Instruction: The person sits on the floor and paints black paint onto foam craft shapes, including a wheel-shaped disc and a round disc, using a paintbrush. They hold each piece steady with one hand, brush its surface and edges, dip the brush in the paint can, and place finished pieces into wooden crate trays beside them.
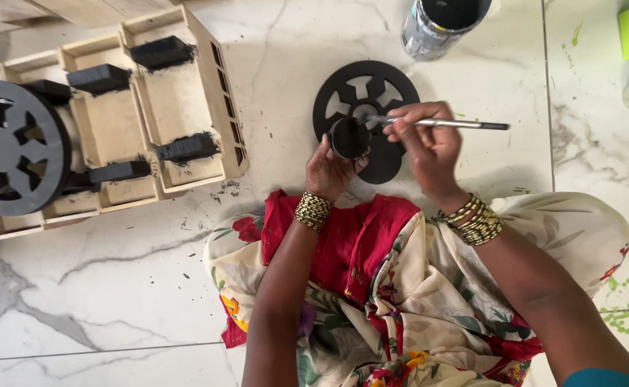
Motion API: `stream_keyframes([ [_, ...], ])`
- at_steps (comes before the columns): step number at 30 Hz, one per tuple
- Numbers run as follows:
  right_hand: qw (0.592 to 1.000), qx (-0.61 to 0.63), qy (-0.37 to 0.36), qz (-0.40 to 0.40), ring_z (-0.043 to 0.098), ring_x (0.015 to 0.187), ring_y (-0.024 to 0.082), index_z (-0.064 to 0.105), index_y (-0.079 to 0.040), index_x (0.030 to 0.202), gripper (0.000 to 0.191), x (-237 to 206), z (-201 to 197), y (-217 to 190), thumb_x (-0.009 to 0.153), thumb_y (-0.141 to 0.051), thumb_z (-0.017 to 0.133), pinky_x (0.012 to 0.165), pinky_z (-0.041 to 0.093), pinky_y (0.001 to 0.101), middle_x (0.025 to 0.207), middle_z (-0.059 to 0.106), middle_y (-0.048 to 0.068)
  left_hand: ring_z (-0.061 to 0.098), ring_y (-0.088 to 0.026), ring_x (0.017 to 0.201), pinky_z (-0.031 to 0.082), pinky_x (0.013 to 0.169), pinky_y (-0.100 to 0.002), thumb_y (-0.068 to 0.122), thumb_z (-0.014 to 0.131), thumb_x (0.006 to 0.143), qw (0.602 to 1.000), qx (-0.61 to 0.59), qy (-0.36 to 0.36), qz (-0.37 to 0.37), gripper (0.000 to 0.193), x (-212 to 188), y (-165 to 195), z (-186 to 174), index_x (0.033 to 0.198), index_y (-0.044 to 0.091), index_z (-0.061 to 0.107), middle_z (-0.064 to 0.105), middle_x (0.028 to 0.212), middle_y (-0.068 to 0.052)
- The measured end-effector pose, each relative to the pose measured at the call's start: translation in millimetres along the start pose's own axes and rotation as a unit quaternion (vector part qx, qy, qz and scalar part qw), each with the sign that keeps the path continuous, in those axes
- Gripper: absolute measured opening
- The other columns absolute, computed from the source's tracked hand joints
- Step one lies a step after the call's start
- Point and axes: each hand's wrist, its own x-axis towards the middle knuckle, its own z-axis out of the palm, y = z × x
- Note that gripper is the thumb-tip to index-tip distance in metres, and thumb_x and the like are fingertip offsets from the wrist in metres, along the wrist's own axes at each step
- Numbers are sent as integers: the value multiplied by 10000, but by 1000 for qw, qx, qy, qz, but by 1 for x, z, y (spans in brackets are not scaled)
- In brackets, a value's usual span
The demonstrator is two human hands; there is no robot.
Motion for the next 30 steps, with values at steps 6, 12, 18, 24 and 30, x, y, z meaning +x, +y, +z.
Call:
stream_keyframes([
  [6, 992, -24, -108, 62, 725, 966, 177, 520, -13, 1089, 118, -22, 15, -4, 1044, 18, 625, 872, 627, 278, 1149, 672, 186, 649, -301, 1213, 550, 1046, -486, 426, 511, 1139, 999, -9, 19, 38, 484, -7, 5, -9, 1431, 41, 547, 662, 1343, -142],
  [12, 1000, 3, -2, 23, 737, 938, 177, 513, -20, 1124, 111, 1, 9, -2, 1078, -16, 614, 832, 648, 280, 1167, 682, 189, 632, -320, 1269, 533, 1047, -506, 438, 528, 1064, 1000, 22, -16, 4, 545, -9, -4, -10, 1435, 39, 529, 615, 1398, -186],
  [18, 999, -13, -50, -7, 723, 945, 176, 508, -15, 1126, 115, -7, 16, -3, 1078, -5, 611, 845, 651, 285, 1195, 663, 195, 633, -310, 1281, 541, 1089, -506, 484, 514, 1107, 999, 29, -11, 8, 573, -7, -3, -18, 1438, 17, 518, 621, 1388, -187],
  [24, 997, -22, -69, 5, 713, 949, 162, 508, -12, 1131, 121, -12, 15, -2, 1078, 9, 614, 868, 637, 272, 1203, 650, 181, 656, -301, 1217, 552, 1022, -478, 521, 482, 1078, 1000, 14, 12, 8, 621, -8, 3, -22, 1468, 39, 512, 639, 1366, -174],
  [30, 993, -94, -77, 13, 707, 938, 162, 521, -5, 1130, 113, -9, 10, -7, 1073, 23, 615, 852, 627, 268, 1200, 650, 185, 664, -322, 1169, 549, 1020, -486, 517, 479, 1108, 997, 8, -54, 52, 622, -8, 6, -19, 1454, 3, 532, 661, 1358, -215],
])
